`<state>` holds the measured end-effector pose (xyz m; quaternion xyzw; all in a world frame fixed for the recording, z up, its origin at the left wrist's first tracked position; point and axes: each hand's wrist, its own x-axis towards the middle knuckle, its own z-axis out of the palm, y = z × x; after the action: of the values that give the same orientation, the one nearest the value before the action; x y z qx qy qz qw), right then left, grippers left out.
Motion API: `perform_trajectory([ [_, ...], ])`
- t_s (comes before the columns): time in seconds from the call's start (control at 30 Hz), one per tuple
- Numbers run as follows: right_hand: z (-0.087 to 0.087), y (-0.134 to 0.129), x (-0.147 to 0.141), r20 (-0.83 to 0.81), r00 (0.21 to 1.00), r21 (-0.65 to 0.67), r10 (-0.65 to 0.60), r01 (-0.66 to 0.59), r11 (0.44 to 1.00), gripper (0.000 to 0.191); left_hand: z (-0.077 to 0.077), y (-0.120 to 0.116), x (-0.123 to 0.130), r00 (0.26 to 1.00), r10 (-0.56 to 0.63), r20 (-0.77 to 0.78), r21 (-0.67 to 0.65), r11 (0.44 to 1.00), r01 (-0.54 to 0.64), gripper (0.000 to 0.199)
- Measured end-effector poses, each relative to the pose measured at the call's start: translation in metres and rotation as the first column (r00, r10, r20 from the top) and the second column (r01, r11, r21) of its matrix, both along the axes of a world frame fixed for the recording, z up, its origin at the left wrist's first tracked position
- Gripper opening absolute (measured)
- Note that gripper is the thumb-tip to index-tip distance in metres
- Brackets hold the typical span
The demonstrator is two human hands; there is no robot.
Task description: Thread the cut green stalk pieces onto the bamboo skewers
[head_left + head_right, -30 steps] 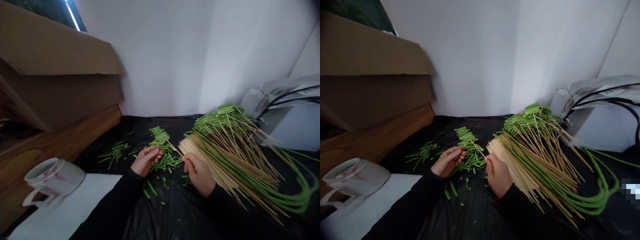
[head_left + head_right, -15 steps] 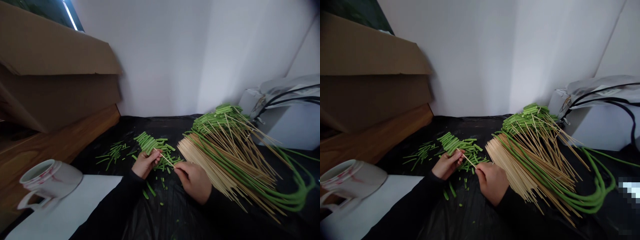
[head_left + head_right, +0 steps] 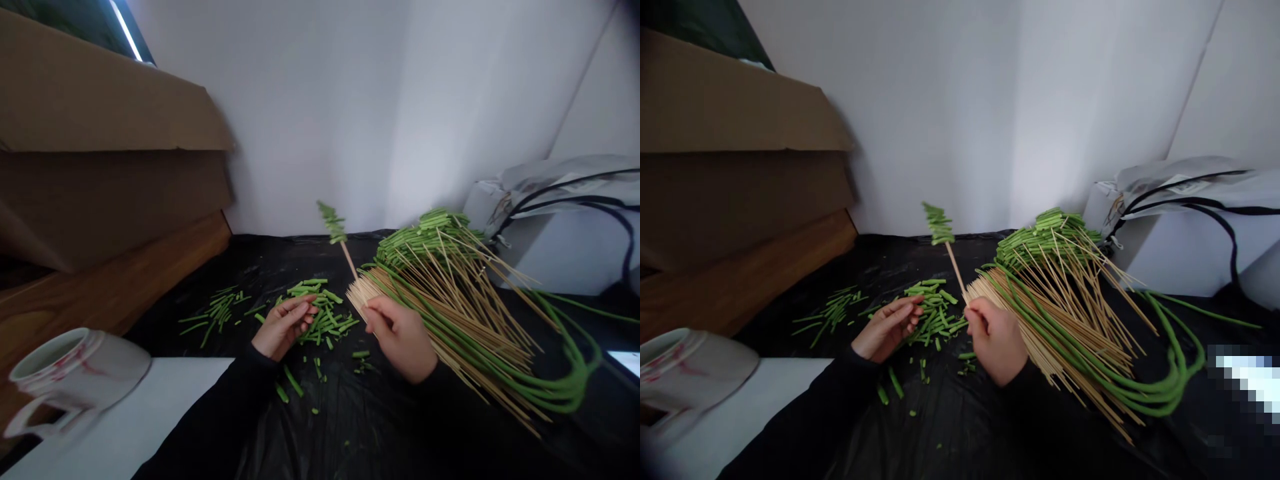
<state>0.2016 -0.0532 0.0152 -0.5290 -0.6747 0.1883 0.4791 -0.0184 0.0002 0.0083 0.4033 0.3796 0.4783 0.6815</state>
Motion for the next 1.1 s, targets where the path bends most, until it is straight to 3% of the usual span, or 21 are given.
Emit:
perform_trajectory([
  [0.07, 0.003, 0.006, 0.013, -0.056, 0.994, 0.007, -0.089, 0.089, 0.996, 0.016, 0.000, 0.002, -0.001, 1.000, 0.002, 0.000, -0.017, 1.000, -0.002, 0.034],
  [0.23, 0.014, 0.010, 0.045, -0.099, 0.990, -0.060, -0.096, 0.090, 0.994, 0.020, -0.003, 0.004, -0.001, 1.000, -0.016, -0.008, -0.027, 1.000, 0.016, 0.033],
  [0.4, 0.044, 0.013, 0.091, -0.010, 0.964, -0.031, -0.265, 0.265, 0.964, 0.022, -0.003, 0.004, -0.001, 0.999, -0.035, -0.011, -0.033, 0.999, 0.034, 0.032],
  [0.5, 0.066, 0.024, 0.127, 0.078, 0.893, -0.027, -0.443, 0.446, 0.895, 0.021, -0.003, 0.004, -0.001, 1.000, -0.030, -0.006, -0.043, 0.999, 0.030, 0.033],
  [0.6, 0.084, 0.042, 0.161, 0.166, 0.779, 0.017, -0.605, 0.611, 0.792, 0.020, -0.003, 0.004, -0.001, 0.999, -0.036, -0.001, -0.044, 0.998, 0.036, 0.033],
  [0.67, 0.092, 0.053, 0.177, 0.206, 0.726, -0.011, -0.656, 0.672, 0.741, 0.019, -0.003, 0.004, -0.001, 0.999, -0.045, -0.006, -0.043, 0.998, 0.045, 0.032],
  [0.73, 0.097, 0.060, 0.186, 0.224, 0.713, -0.027, -0.664, 0.685, 0.728, 0.019, -0.003, 0.004, -0.001, 0.999, -0.050, -0.010, -0.044, 0.998, 0.049, 0.032],
  [0.87, 0.088, 0.058, 0.187, 0.294, 0.701, -0.045, -0.649, 0.689, 0.724, 0.016, -0.003, 0.003, -0.002, 0.999, -0.051, -0.007, -0.048, 0.998, 0.051, 0.031],
  [1.1, 0.047, 0.040, 0.189, 0.417, 0.754, -0.186, -0.508, 0.618, 0.764, 0.022, -0.003, 0.002, -0.001, 0.997, -0.071, -0.016, -0.041, 0.997, 0.070, 0.030],
])
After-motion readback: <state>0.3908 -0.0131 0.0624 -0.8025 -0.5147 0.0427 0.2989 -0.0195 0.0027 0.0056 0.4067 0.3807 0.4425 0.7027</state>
